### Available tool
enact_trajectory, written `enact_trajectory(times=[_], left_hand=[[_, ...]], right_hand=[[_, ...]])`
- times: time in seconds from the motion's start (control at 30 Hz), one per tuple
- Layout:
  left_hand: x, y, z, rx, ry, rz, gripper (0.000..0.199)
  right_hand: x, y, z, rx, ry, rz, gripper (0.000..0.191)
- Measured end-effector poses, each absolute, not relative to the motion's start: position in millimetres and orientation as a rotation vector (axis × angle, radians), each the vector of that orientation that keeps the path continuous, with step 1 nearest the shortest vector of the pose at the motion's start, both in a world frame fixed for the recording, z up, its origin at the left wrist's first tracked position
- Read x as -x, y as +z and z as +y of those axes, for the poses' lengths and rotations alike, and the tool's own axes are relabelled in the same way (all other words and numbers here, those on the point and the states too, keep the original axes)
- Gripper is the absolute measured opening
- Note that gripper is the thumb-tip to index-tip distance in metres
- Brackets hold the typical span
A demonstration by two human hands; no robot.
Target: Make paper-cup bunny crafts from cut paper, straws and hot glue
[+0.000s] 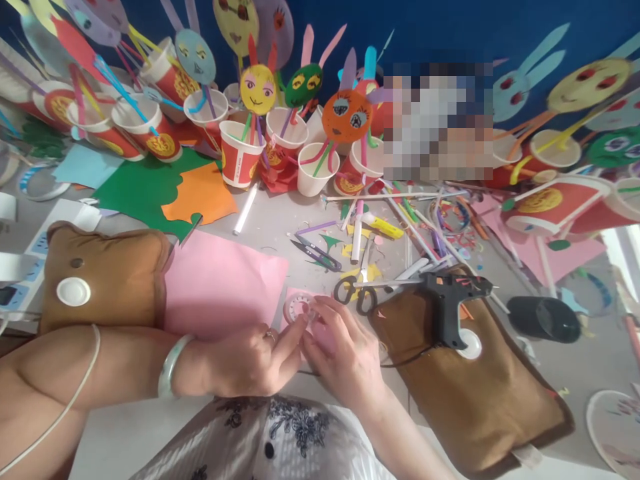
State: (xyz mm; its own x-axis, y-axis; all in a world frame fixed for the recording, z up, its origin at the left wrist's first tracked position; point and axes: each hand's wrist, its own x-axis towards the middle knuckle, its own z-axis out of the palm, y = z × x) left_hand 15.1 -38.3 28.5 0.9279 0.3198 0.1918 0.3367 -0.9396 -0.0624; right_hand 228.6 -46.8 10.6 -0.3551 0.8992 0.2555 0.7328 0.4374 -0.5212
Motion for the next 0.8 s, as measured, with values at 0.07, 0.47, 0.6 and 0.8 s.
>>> enact_trajectory(times=[0.07,0.47,0.6,0.8], left_hand=[[-15.0,27.7,-38.4,3.005,-0.254,-0.492,0.027],[-15.9,34.3,-31.2,2.984,-0.342,-0.509,0.023],[-16.5,33.3,-31.5,2.993,-0.348,-0.52,0.021],[-15.0,31.0,-32.6,3.032,-0.316,-0.5,0.022]], right_hand=[[-229.3,10.5,-47.2,1.373,0.432,-2.18,0.034],[-231.8,12.4,-48.6,1.403,0.449,-2.192,0.033],[-231.5,12.2,-47.8,1.405,0.442,-2.19,0.035],[-230.3,12.1,-46.1,1.394,0.411,-2.187,0.034]])
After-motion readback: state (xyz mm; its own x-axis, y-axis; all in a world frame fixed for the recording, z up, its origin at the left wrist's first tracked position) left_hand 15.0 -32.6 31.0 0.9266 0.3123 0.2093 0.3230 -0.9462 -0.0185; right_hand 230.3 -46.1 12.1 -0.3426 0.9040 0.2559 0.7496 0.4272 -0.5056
